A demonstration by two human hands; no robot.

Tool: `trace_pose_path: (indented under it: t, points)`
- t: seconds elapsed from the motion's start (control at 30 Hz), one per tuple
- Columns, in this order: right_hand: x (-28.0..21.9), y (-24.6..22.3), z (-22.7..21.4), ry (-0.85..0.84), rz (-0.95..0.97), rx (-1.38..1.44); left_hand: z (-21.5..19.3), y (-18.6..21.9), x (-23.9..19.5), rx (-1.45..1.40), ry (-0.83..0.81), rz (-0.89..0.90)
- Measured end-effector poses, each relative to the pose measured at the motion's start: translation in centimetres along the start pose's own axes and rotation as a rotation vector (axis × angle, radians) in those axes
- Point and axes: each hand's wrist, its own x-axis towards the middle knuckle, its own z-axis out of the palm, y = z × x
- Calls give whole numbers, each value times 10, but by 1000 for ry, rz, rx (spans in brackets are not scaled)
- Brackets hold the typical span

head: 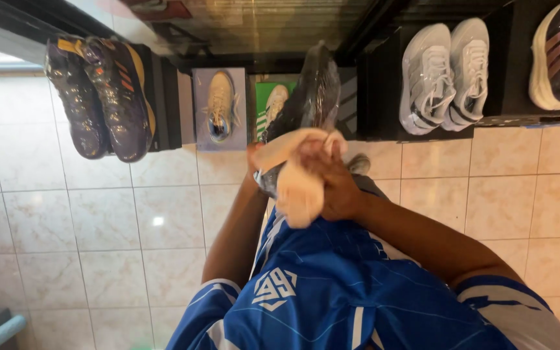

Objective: Clean shoe boxes and shoes using a cloth

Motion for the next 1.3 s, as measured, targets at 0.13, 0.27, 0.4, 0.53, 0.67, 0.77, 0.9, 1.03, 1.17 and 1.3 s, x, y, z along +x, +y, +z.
trace_pose_path:
  t: [0.13, 0.27, 0.4, 0.53, 0.67, 0.77, 0.9, 1.03, 1.17, 1.3]
  points:
    - [39, 22, -12, 69, -26, 441, -98, 2, -95, -859, 33, -489]
    - [-36, 100, -20, 404, 477, 415, -101, 27, -153, -266, 260, -285]
    - [-63, 27, -10, 239, 433, 313, -119, 34, -190, 185, 418, -100]
    - [-144, 1, 14, 351, 905, 465, -66, 3, -155, 918, 599, 85]
    - [-170, -8, -12, 421, 1067, 838, -49, -25, -130, 1456, 624, 21]
    - [-202, -16, -28, 373, 1488, 993, -67, -34, -139, 1560, 723, -87]
    - [-201, -45, -51, 387, 1601, 1061, -101, -45, -156, 1720, 957, -222]
    - [-319, 22, -19, 466, 1739, 1081, -157, -35, -173, 2070, 1033, -383]
    - [-351, 100, 21, 574, 1840, 789, -250, 11, -179, 2364, 857, -292]
    - [-358, 186, 52, 725, 1741, 564, -342, 65, -149, 2550, 817, -494]
